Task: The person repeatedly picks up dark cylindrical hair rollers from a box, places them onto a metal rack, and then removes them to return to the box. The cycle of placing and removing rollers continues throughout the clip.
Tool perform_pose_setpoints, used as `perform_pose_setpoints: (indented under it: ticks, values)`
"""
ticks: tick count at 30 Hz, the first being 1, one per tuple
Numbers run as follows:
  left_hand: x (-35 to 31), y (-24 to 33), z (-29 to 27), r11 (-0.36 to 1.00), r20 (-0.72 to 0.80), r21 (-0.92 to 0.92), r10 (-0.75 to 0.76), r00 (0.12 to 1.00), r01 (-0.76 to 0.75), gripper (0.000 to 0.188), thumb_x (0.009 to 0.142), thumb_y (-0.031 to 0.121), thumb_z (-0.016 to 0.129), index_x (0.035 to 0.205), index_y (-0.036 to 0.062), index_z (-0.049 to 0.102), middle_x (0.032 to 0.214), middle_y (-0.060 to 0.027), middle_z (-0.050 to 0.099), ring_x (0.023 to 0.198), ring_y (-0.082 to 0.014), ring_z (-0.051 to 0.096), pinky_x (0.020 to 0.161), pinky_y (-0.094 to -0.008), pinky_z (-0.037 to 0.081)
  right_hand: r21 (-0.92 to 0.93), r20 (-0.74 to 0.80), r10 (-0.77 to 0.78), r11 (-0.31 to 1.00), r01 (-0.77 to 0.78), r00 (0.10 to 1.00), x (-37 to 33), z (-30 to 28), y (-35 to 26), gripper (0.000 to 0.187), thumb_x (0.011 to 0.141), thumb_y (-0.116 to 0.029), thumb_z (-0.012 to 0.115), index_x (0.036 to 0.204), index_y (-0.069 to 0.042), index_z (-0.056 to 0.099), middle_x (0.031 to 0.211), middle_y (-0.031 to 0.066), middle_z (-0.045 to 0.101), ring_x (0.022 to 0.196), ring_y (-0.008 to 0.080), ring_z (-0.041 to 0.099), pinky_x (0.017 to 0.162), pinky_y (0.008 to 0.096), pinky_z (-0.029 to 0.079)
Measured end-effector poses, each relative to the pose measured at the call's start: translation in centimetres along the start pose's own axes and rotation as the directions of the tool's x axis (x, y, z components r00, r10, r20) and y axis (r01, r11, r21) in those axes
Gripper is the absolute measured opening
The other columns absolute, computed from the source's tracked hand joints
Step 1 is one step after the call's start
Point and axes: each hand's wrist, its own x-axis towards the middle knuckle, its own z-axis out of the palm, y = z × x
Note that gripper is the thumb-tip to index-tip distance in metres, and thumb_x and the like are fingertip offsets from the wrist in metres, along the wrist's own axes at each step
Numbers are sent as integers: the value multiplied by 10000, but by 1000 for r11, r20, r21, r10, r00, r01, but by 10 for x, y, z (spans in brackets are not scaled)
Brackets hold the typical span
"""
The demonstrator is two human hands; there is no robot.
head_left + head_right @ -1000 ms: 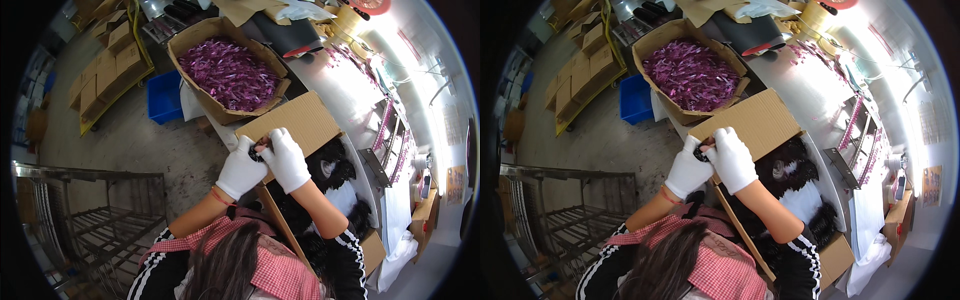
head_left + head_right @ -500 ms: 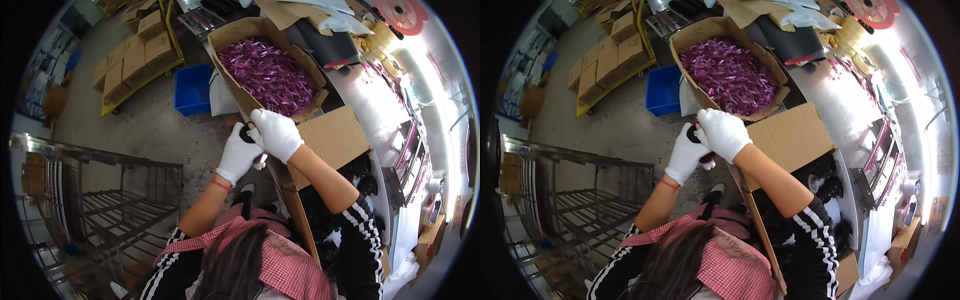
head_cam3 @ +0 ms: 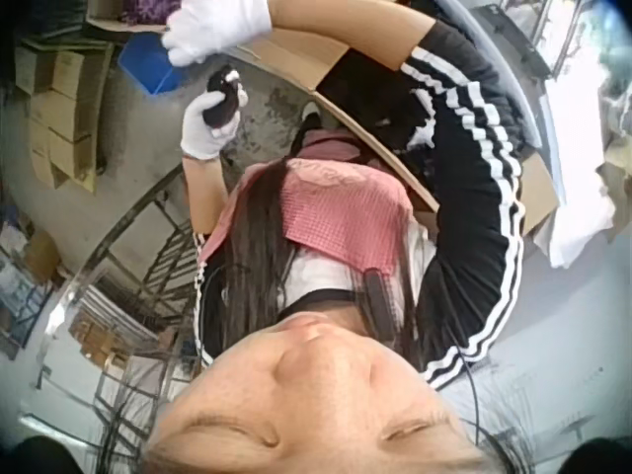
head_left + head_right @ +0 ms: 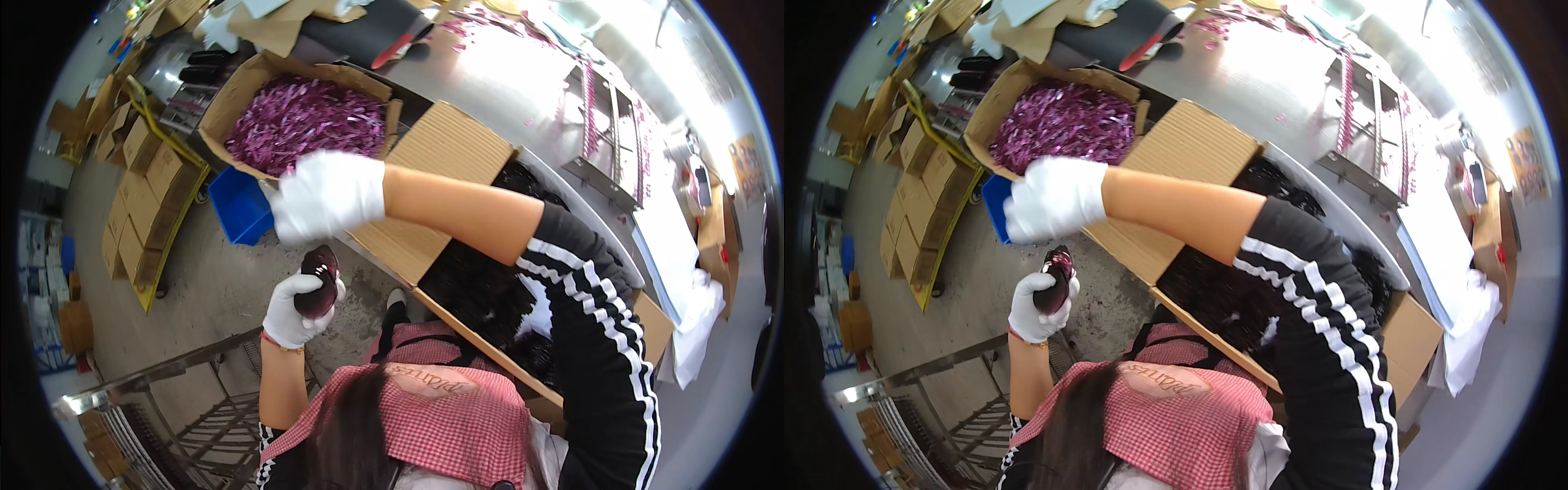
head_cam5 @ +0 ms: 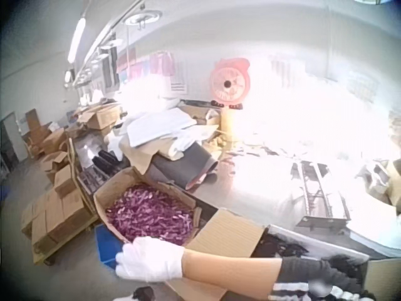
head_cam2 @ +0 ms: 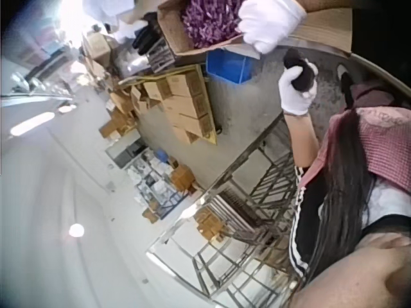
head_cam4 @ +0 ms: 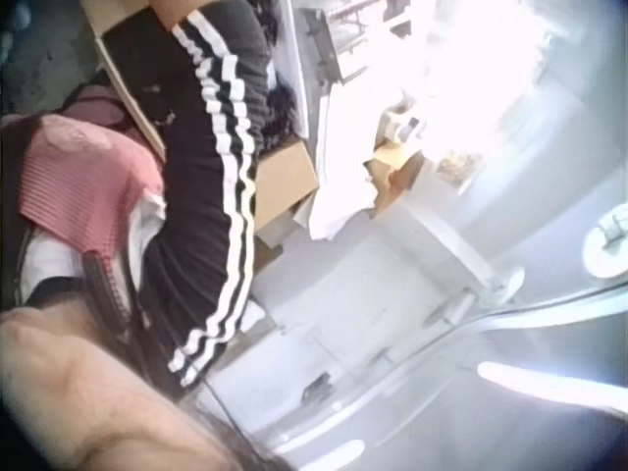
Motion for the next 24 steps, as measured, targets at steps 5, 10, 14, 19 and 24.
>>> perform_pose_setpoints:
  ticks: [5,10,14,19,24]
  values:
    - [17,-32,59,797,61,604,-11,998,-28,371,769,71,690,1086,0,511,894,-203,696,533,-237,649,414,-313,508,24,112,698,710,-704,707,-68,5,46,239,908,-195,596,1132,-127,647,1025,107,670,974,285,667,792,392,549]
    - [25,-66,94,573,172,806,8,985,-145,345,790,-25,730,1067,26,530,870,-98,689,689,-133,672,616,-257,550,173,74,840,519,-837,537,-185,-44,0,228,876,-272,636,1021,-97,661,1004,117,654,959,312,652,851,437,526]
    - [50,-87,110,149,545,826,35,838,-543,317,757,75,794,999,46,591,827,-58,651,744,-155,674,695,-291,525,116,325,800,496,-861,504,-247,-60,-63,337,784,-345,750,1004,-98,688,1071,86,636,1034,278,611,879,390,512]
    - [75,-102,157,-180,645,723,-168,745,-667,358,728,54,812,1015,60,597,853,-73,691,776,-190,712,695,-296,550,7,246,792,575,-818,558,-263,-36,-100,430,749,-328,760,1039,-18,687,1059,109,642,942,301,625,803,414,513]
    - [106,-125,190,-459,740,483,-241,628,-746,232,719,178,787,867,92,630,760,-91,639,676,-293,653,620,-374,527,-29,163,879,458,-888,448,-275,-48,-111,190,829,-238,657,875,-54,673,882,99,658,862,278,650,741,423,520]
